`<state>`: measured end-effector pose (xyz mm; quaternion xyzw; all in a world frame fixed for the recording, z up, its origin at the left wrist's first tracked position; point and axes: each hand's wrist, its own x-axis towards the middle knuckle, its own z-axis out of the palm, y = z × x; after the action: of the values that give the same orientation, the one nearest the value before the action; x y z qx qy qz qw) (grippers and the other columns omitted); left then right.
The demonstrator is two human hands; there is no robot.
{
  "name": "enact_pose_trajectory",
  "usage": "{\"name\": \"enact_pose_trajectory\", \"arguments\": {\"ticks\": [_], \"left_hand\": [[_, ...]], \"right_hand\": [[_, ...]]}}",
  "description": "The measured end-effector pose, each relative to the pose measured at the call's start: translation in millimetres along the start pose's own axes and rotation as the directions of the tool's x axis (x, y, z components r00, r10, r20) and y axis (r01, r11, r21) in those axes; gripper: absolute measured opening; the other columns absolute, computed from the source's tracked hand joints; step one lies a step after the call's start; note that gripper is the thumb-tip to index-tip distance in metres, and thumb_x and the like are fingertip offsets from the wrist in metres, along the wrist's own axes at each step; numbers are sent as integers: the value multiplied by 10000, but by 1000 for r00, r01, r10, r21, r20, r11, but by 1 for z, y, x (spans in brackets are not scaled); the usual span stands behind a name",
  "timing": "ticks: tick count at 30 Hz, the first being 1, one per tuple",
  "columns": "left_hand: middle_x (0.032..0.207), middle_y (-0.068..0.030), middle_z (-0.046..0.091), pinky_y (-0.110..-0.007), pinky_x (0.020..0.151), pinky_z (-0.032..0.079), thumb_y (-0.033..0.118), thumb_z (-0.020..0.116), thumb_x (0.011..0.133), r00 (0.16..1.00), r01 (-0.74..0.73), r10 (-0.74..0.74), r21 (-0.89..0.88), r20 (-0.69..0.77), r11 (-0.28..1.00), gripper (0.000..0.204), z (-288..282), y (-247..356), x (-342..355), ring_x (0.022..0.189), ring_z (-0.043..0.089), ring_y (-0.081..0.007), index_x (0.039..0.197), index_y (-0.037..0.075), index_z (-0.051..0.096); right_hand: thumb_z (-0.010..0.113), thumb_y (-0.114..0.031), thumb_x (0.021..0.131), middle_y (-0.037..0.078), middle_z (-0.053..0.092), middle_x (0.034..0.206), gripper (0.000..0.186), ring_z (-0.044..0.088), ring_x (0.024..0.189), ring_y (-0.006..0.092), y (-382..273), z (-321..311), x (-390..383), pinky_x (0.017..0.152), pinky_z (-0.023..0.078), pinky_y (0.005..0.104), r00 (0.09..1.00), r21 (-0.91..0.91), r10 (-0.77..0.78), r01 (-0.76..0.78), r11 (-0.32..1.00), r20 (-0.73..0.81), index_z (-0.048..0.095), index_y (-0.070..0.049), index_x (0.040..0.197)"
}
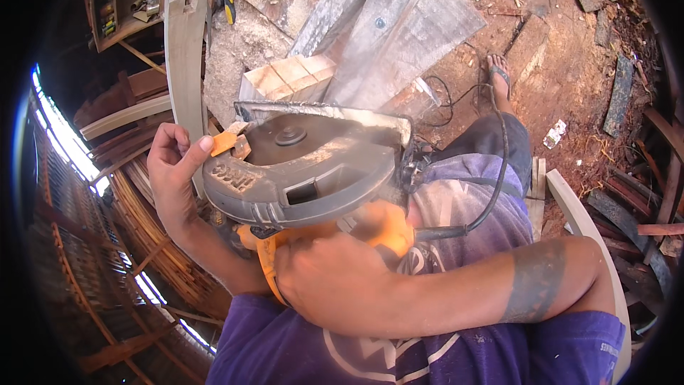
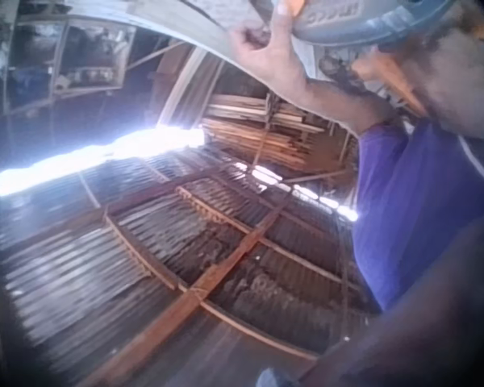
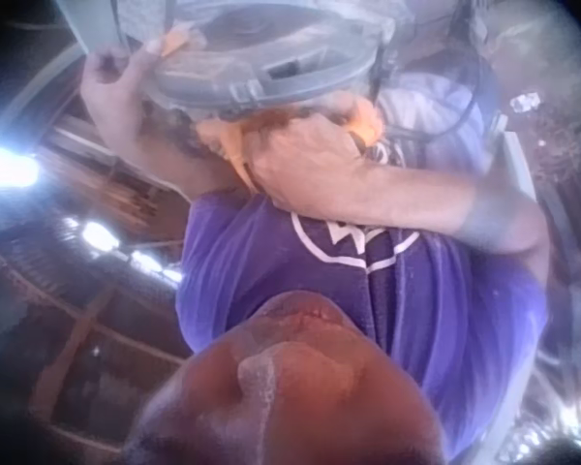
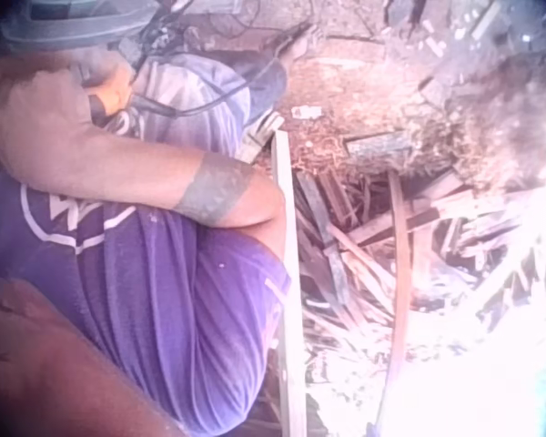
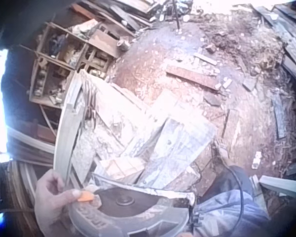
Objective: The person uses a circular saw to cut through long wooden boards, then picks up and moves the boards around the workshop floor.
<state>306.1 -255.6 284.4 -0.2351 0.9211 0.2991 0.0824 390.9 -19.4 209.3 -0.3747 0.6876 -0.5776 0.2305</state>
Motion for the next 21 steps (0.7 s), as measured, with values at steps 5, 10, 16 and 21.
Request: {"name": "enact_pose_trajectory", "arguments": {"ticks": [5, 10, 16, 21], "left_hand": [[768, 73, 420, -188, 617, 303, 159, 892, 742, 1000, 6, -6, 2, -5, 1000, 379, -3, -3, 2, 697, 371, -31, 848, 102, 532], [770, 70, 418, -193, 621, 302, 150, 885, 749, 1000, 17, -17, 1, -2, 1000, 374, -2, -3, 3, 699, 366, -35, 840, 102, 525], [771, 70, 416, -192, 629, 298, 149, 879, 754, 1000, 29, -29, -14, -10, 999, 367, 0, -2, 2, 707, 366, -37, 839, 103, 525], [775, 72, 413, -192, 632, 296, 139, 872, 762, 1000, 17, -17, -2, 5, 1000, 360, -3, -4, 2, 712, 362, -36, 842, 104, 523]], "right_hand": [[628, -174, 825, 107, 685, 740, 176, 691, 657, 210, 2, -2, 5, 548, 534, 328, 999, 42, 2, -4, 999, 39, 681, -9, 852], [631, -182, 834, 112, 698, 756, 177, 700, 667, 213, 3, -5, 9, 555, 537, 333, 995, 78, -10, 2, 997, 101, 682, -14, 859], [633, -187, 833, 111, 697, 752, 179, 700, 670, 212, 4, -5, 9, 557, 536, 328, 993, 60, -9, 2, 998, 117, 682, -16, 859], [634, -188, 837, 112, 702, 768, 185, 706, 691, 207, 2, -5, 9, 565, 541, 324, 996, 48, -11, 7, 999, 85, 687, -16, 880]]}}
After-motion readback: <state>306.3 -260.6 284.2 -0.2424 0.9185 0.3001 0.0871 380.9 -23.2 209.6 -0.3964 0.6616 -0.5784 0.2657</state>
